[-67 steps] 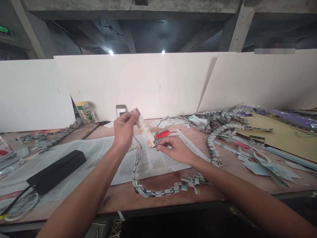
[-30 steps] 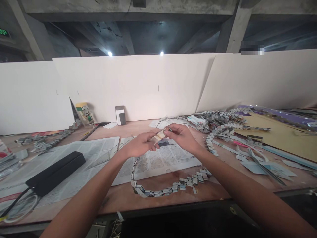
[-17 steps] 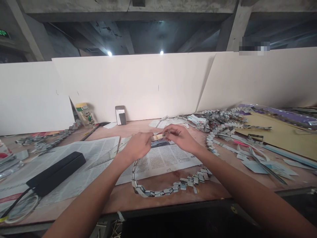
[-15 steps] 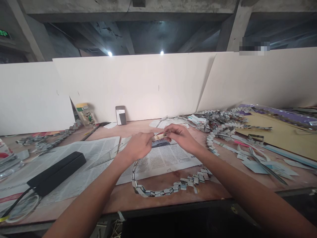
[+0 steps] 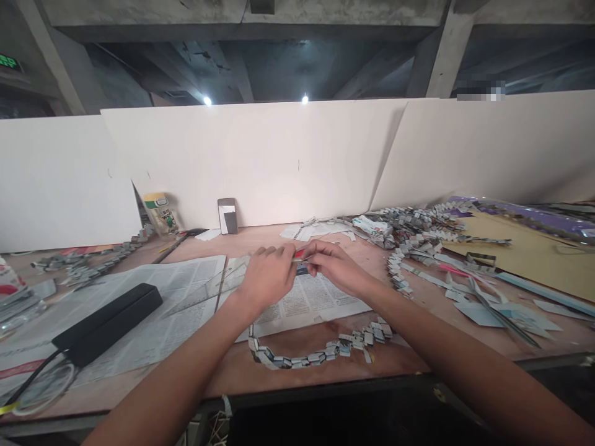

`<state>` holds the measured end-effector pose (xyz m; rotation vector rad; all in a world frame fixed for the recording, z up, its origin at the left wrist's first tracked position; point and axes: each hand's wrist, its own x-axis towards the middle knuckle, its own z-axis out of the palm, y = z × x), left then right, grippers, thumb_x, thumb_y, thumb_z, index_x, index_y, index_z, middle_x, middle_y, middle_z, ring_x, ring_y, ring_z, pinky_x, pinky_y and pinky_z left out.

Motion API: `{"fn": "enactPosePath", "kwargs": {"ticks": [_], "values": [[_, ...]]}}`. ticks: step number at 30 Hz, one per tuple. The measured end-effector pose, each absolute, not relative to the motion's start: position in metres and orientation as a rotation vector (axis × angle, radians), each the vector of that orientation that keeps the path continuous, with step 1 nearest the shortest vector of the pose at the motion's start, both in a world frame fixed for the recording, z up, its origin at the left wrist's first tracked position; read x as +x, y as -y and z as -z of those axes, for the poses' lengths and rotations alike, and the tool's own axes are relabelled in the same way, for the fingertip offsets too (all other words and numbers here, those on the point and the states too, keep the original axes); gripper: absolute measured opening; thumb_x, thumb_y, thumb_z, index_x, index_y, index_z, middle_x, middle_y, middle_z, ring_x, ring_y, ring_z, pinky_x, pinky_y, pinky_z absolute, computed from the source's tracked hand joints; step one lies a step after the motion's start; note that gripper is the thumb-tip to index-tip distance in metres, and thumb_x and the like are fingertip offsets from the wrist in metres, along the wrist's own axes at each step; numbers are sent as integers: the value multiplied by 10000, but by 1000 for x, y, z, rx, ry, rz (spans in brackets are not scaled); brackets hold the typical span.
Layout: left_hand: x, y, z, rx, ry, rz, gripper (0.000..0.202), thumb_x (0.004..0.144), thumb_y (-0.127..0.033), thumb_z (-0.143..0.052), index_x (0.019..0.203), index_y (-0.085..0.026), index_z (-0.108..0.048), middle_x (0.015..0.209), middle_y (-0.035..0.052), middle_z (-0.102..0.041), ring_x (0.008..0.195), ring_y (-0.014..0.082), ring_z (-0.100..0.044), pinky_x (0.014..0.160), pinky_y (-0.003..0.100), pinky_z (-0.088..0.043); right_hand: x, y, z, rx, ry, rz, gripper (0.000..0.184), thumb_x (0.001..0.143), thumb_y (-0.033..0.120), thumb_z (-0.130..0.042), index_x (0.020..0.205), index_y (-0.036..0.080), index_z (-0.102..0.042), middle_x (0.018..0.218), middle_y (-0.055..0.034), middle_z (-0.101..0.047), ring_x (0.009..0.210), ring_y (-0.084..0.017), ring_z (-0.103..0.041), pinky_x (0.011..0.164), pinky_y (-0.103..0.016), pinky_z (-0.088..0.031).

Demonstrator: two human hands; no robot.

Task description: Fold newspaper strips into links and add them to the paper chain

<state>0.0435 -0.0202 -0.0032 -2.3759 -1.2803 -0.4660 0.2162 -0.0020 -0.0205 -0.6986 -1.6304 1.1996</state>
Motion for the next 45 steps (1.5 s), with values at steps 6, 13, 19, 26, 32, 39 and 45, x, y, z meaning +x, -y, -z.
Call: {"fn": "enactPosePath", "kwargs": {"ticks": [6, 13, 19, 26, 32, 39, 45], "values": [[45, 25, -1, -2460, 1283, 411, 235, 933, -248, -261, 1050, -178, -453, 875, 85, -662, 706, 236, -626, 525, 287, -363, 225, 7, 10, -648, 1757, -1114, 106, 769, 185, -528, 823, 186, -620, 778, -21, -576, 648, -117, -497, 641, -284, -430], [40, 26, -7, -2453, 1307, 397, 223, 937, -263, -281, 1048, -189, -459, 868, 76, -671, 699, 257, -634, 518, 290, -361, 226, 17, 6, -749, 1989, -513, 218, 767, 227, -609, 985, 223, -627, 933, -54, -644, 724, -160, -557, 679, -310, -469], [39, 27, -7, -2503, 1266, 399, 298, 944, -378, -285, 1029, -181, -491, 886, 89, -676, 716, 269, -638, 544, 300, -381, 224, 14, 10, -717, 1971, -338, 126, 784, 303, -627, 868, 228, -683, 823, -43, -689, 685, -169, -585, 677, -332, -477], [34, 23, -5, -2772, 1168, 595, 318, 957, -355, -245, 1075, -201, -496, 958, 78, -665, 804, 245, -624, 656, 323, -412, 228, 12, 9, -709, 1899, -470, 151, 753, 291, -667, 882, 223, -710, 882, -52, -712, 758, -185, -628, 711, -340, -501], [33, 21, -6, -3106, 1047, 892, 319, 955, -376, -270, 1004, -193, -527, 950, 51, -638, 833, 188, -582, 713, 297, -414, 229, 13, 4, -678, 1768, -786, 155, 723, 283, -689, 855, 208, -716, 869, -50, -706, 789, -180, -632, 679, -314, -516], [38, 25, -8, -3353, 1025, 1103, 325, 943, -376, -305, 897, -161, -544, 859, 24, -580, 779, 139, -520, 696, 259, -412, 230, 11, 3, -583, 1755, -952, 101, 752, 272, -669, 778, 182, -708, 700, -18, -643, 622, -114, -543, 580, -263, -455], [40, 26, -7, -3385, 1126, 1241, 346, 922, -421, -351, 818, -152, -542, 613, -33, -420, 570, 96, -394, 563, 222, -355, 229, 11, 2, -577, 1708, -901, 97, 758, 269, -664, 755, 179, -700, 691, -18, -644, 610, -111, -543, 579, -262, -450]]}}
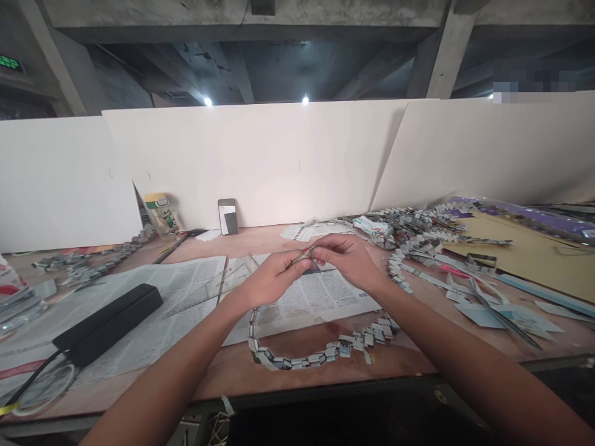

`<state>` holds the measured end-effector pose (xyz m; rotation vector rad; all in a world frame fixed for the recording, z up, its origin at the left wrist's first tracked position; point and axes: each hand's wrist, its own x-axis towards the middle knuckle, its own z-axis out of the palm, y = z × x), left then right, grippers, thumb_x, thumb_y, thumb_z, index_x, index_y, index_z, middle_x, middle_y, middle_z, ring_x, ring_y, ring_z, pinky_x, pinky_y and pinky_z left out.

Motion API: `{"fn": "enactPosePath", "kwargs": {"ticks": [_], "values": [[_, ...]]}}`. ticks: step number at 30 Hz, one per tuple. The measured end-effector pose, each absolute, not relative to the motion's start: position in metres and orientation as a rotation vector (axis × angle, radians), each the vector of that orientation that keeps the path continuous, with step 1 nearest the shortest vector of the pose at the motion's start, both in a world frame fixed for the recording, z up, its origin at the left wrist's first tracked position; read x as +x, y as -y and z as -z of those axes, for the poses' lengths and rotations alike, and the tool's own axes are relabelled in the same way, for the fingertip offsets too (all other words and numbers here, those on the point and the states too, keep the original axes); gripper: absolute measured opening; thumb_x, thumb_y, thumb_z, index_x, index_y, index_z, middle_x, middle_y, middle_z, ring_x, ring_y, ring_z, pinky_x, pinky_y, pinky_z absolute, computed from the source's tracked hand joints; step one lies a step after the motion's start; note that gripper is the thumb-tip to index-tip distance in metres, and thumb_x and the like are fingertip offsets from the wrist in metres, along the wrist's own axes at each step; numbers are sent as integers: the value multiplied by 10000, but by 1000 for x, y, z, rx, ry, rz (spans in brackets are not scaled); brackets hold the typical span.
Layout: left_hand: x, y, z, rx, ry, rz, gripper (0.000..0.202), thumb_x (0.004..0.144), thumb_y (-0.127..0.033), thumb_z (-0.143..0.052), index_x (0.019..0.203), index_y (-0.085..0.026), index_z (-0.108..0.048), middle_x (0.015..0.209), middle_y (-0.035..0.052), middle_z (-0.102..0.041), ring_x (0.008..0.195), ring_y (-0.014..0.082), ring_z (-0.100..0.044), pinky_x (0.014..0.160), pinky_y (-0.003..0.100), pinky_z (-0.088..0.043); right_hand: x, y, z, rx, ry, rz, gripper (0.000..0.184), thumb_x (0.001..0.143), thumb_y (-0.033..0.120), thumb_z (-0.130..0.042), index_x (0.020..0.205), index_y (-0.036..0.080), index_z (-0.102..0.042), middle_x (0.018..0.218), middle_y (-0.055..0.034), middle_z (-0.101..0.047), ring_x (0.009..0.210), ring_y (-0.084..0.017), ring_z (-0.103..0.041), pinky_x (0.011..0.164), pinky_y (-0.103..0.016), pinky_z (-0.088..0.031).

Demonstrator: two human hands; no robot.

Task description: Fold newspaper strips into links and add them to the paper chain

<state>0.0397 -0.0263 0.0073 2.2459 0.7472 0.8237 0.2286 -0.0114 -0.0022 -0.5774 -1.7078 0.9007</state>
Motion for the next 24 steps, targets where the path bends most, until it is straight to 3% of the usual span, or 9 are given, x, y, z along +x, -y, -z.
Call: {"fn": "enactPosePath", "kwargs": {"ticks": [11, 24], "values": [[43, 28, -4, 2197, -699, -839, 362, 937, -412, -316, 926, -152, -568, 608, -43, -369, 526, 82, -337, 498, 213, -305, 228, 14, 2, -524, 1715, -951, 92, 779, 246, -645, 730, 173, -673, 634, 1, -611, 609, -106, -546, 592, -268, -446], [42, 25, -1, 2160, -725, -826, 356, 928, -428, -337, 868, -157, -560, 588, -46, -361, 521, 82, -348, 494, 211, -301, 227, 16, -1, -541, 1737, -938, 143, 770, 299, -645, 710, 171, -663, 617, -4, -615, 615, -127, -571, 609, -287, -465]]}}
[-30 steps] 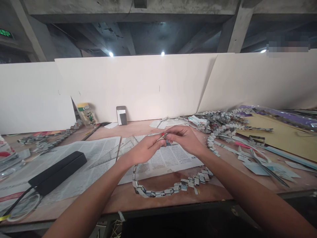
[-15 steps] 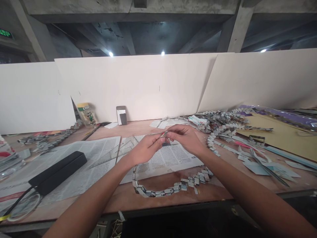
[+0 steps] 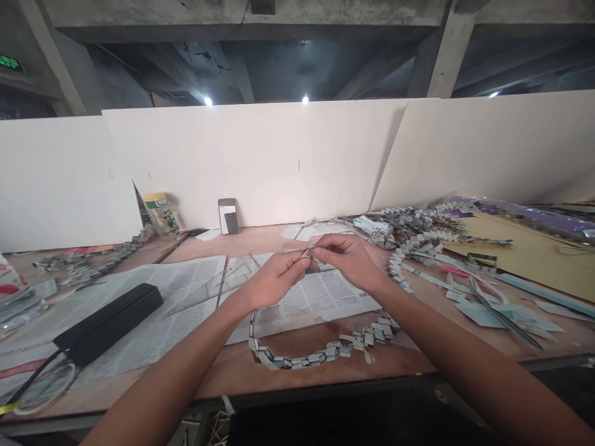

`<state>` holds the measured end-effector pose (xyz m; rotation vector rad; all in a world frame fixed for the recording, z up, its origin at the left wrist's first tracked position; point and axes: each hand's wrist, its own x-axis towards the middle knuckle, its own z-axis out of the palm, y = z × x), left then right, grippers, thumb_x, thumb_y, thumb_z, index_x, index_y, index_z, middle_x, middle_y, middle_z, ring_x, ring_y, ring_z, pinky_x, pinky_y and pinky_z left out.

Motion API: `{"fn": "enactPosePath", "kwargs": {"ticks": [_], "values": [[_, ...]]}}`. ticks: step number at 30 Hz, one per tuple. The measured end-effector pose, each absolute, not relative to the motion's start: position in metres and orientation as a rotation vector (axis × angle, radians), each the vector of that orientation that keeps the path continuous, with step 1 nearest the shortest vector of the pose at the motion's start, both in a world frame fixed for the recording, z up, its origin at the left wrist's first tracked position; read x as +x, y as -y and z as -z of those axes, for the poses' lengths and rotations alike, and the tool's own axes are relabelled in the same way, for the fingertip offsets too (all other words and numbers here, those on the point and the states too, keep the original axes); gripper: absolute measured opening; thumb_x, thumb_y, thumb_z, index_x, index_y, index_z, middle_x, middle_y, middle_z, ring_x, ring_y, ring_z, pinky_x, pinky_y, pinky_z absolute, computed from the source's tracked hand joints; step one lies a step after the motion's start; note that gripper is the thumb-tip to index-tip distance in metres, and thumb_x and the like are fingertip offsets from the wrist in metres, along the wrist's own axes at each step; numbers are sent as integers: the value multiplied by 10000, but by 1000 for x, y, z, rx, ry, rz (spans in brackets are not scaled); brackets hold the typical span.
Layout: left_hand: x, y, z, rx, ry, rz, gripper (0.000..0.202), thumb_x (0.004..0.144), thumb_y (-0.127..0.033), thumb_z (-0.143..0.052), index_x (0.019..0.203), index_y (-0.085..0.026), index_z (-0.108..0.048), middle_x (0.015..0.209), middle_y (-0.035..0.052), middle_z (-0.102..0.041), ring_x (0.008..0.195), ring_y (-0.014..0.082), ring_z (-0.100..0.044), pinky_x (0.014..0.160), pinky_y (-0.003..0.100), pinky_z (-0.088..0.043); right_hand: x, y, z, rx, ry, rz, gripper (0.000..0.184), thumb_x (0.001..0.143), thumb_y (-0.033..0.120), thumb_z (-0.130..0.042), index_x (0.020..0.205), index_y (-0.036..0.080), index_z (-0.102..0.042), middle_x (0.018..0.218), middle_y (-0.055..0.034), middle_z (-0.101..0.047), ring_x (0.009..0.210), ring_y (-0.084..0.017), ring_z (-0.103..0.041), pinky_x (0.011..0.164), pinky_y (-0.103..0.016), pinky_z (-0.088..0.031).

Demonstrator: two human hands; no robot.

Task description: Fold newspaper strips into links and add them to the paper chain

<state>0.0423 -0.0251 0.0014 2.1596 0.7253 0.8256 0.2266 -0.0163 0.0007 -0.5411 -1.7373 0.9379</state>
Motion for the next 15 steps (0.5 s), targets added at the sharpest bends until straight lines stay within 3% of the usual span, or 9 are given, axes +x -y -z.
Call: {"fn": "enactPosePath", "kwargs": {"ticks": [15], "values": [[41, 26, -2, 2183, -790, -851, 377, 923, -444, -322, 780, -160, -524, 550, -51, -334, 490, 83, -318, 473, 203, -266, 224, 18, 3, -634, 1838, -831, 254, 807, 393, -583, 695, 172, -637, 686, -33, -623, 658, -153, -577, 627, -306, -467]]}}
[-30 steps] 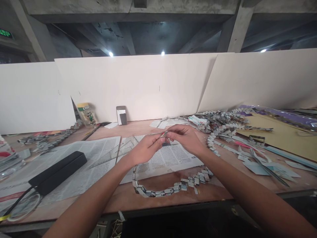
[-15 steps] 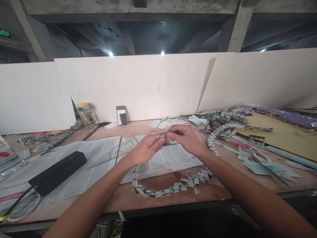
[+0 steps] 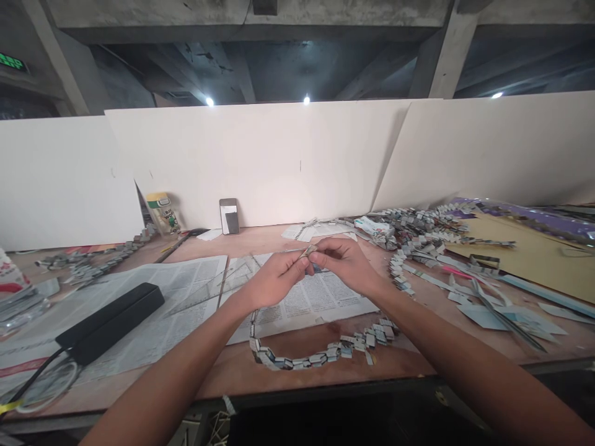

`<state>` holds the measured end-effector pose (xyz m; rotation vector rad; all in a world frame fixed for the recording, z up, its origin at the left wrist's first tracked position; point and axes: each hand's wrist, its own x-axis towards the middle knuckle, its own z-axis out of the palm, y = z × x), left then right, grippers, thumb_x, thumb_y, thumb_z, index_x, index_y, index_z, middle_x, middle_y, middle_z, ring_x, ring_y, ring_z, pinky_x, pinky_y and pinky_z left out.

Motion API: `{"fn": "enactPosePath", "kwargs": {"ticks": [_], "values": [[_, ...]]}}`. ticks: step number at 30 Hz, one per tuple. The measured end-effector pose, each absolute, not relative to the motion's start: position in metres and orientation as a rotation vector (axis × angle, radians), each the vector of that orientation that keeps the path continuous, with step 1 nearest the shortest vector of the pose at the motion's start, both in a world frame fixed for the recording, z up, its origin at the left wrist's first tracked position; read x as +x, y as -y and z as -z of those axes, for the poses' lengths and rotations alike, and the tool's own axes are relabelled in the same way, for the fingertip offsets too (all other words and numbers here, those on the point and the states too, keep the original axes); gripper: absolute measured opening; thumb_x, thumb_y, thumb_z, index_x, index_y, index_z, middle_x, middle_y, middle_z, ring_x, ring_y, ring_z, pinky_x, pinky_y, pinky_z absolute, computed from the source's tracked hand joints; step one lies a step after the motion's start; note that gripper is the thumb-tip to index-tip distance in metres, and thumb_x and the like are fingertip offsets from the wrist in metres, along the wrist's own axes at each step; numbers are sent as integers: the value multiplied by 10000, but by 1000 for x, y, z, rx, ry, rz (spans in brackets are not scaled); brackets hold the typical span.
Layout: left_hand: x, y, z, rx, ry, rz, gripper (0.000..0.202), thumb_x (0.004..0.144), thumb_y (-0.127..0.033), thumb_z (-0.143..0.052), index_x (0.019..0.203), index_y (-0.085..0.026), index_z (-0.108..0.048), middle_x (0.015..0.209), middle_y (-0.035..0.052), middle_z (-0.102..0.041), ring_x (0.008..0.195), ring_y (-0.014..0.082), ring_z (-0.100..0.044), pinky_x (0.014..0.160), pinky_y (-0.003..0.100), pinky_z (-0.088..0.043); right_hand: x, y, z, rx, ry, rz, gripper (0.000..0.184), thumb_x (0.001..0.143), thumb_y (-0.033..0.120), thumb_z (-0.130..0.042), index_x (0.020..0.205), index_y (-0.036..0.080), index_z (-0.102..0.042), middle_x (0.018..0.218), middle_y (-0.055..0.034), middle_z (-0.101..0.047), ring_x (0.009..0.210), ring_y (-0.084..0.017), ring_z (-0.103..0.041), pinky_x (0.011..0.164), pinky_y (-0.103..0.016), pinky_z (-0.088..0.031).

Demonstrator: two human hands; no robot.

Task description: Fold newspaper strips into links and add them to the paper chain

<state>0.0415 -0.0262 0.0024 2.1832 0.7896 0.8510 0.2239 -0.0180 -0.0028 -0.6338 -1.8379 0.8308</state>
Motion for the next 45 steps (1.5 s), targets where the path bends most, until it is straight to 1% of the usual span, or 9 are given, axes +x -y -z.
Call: {"fn": "enactPosePath", "kwargs": {"ticks": [7, 13, 16, 25, 30, 33, 36, 41, 45], "values": [[42, 25, -7, 2188, -765, -814, 378, 925, -434, -330, 767, -157, -531, 518, -60, -330, 469, 74, -308, 478, 197, -263, 221, 21, 4, -637, 1771, -746, 253, 805, 398, -591, 665, 188, -607, 656, -23, -606, 647, -151, -559, 636, -312, -459], [36, 23, -7, 2210, -795, -802, 371, 926, -417, -337, 765, -150, -538, 516, -54, -376, 468, 78, -350, 488, 208, -300, 229, 15, -1, -604, 1586, -732, 179, 754, 315, -667, 641, 196, -594, 620, 11, -562, 622, -127, -520, 634, -286, -425], [35, 21, -4, 2203, -776, -794, 378, 927, -414, -333, 742, -148, -526, 528, -45, -405, 476, 81, -369, 485, 212, -307, 233, 9, 0, -592, 1514, -716, 179, 739, 318, -683, 632, 201, -599, 610, 19, -550, 616, -122, -505, 644, -286, -418], [38, 22, -2, 2146, -701, -740, 399, 930, -450, -298, 716, -163, -473, 515, -52, -387, 469, 83, -367, 479, 217, -314, 223, 14, 7, -716, 1778, -843, 211, 723, 364, -682, 637, 174, -651, 609, -15, -594, 588, -136, -522, 562, -283, -423], [35, 19, -2, 2131, -675, -688, 399, 935, -449, -287, 736, -164, -483, 492, -56, -373, 439, 77, -350, 465, 215, -299, 228, 11, 1, -592, 1517, -836, 147, 693, 298, -718, 619, 202, -634, 605, 13, -572, 606, -123, -522, 620, -290, -440], [33, 16, 0, 2123, -708, -687, 397, 930, -451, -308, 736, -159, -495, 501, -49, -392, 446, 76, -361, 461, 213, -297, 237, 8, -8, -502, 1350, -857, 111, 708, 262, -709, 642, 224, -629, 560, 33, -536, 564, -107, -499, 627, -287, -441], [31, 14, 1, 2113, -739, -703, 403, 928, -454, -312, 731, -156, -498, 499, -48, -394, 449, 77, -364, 456, 215, -294, 243, 7, -12, -492, 1325, -811, 113, 723, 309, -695, 673, 231, -630, 538, 37, -523, 539, -105, -487, 602, -280, -440], [34, 18, -1, 2155, -716, -712, 406, 925, -460, -310, 710, -163, -483, 510, -47, -400, 466, 82, -380, 484, 224, -327, 229, 12, 3, -744, 1789, -808, 271, 691, 450, -690, 644, 186, -656, 587, -16, -598, 568, -141, -528, 535, -285, -444], [34, 17, -1, 2155, -715, -689, 409, 923, -470, -307, 721, -162, -486, 512, -48, -409, 453, 78, -386, 469, 220, -329, 222, 13, 7, -797, 1770, -729, 314, 706, 471, -666, 617, 171, -651, 580, -20, -604, 562, -144, -528, 523, -281, -428]]}}
